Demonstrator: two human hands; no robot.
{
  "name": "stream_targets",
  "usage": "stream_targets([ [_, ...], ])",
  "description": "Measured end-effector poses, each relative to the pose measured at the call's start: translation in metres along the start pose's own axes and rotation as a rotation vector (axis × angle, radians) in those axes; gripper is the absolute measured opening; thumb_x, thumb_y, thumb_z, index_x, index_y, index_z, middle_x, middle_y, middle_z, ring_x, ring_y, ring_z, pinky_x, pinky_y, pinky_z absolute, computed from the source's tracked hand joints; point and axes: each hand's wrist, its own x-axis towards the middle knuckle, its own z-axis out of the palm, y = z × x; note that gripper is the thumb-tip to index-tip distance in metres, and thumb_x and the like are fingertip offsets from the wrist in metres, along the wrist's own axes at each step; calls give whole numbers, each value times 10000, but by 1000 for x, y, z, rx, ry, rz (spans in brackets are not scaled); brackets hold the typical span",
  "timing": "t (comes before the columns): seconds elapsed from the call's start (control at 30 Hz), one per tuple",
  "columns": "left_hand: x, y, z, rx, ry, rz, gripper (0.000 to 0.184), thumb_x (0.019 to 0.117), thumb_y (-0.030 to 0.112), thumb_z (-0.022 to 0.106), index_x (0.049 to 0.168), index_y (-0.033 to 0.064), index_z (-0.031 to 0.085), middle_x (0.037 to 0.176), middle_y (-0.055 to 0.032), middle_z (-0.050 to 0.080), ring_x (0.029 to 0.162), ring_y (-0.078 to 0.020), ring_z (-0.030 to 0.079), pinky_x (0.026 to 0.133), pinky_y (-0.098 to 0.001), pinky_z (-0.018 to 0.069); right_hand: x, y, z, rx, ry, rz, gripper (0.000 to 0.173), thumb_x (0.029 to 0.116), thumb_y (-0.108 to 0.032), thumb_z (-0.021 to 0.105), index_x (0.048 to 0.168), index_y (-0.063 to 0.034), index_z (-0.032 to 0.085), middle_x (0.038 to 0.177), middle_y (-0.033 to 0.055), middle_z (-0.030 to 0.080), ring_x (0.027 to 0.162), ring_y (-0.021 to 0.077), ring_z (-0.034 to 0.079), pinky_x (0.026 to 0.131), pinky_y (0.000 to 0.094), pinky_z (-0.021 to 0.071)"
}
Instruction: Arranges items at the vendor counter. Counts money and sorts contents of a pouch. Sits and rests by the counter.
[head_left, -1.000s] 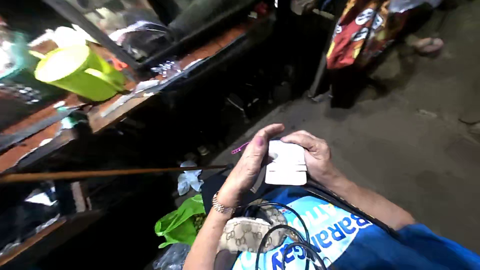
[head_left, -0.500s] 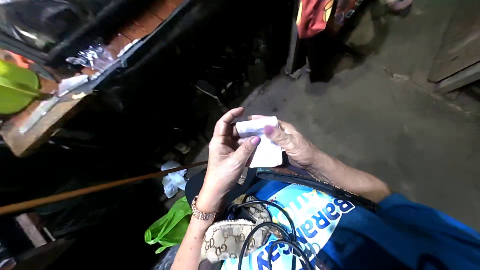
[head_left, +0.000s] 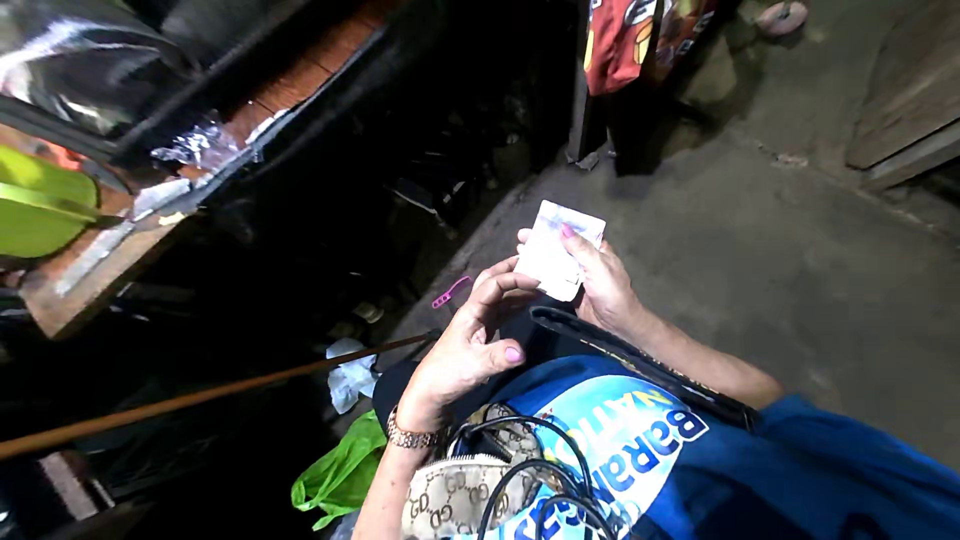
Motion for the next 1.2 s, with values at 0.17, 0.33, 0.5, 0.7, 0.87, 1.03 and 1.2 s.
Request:
stream_targets([
  [0.17,0,4,3,187,-101,-183,557,886,594,695,1279,200,665,1518,-41,465,1340,-136,516,1030,-304,531,3,-2,-2,-43,-8,-43,420,1113,-353,396,1345,-53,575,1250,132,701,1093,217,708,929,394,601],
  [0.33,5,-12,4,88,-209,-103,852,923,818,380,1323,107,625,1327,-34,616,1228,-128,592,1025,-364,534,2,-5,0,-78,0,-55,420,1107,-364,416,1354,-65,578,1255,120,712,1067,208,724,868,363,620],
  [0.5,14,-10,19,35,-98,-149,798,883,840,419,1222,149,630,1165,27,652,1100,-75,630,958,-326,561,1,-4,7,-204,-70,-212,353,1094,-257,460,1297,-4,600,1194,111,728,1027,174,730,889,335,619],
  [0.7,14,-7,20,-20,-95,-165,494,960,637,543,1087,172,646,1013,74,679,983,-24,631,899,-247,526,-1,-7,8,-275,-144,-298,321,1091,-187,460,1300,10,605,1157,95,733,978,131,725,831,284,615],
  [0.87,9,-9,17,39,-101,-139,411,979,536,522,1100,167,656,1121,37,673,1058,-63,625,923,-277,525,1,-25,-11,-453,-277,-272,308,1062,-81,460,1319,26,592,1064,91,721,893,132,700,755,280,608],
  [1.03,8,-11,13,-12,129,-146,267,952,352,455,1051,196,647,1199,9,659,1120,-110,623,896,-307,542,-15,-48,-34,-756,-395,-210,365,994,5,559,1358,19,590,1112,71,730,934,95,718,837,261,626],
  [1.2,14,-1,18,-69,416,-284,199,871,124,413,837,178,602,1272,6,638,1118,-103,623,825,-285,543,-31,-55,-36,-799,-361,-190,360,967,-79,671,1317,-5,635,1077,46,731,878,60,704,794,229,616],
])
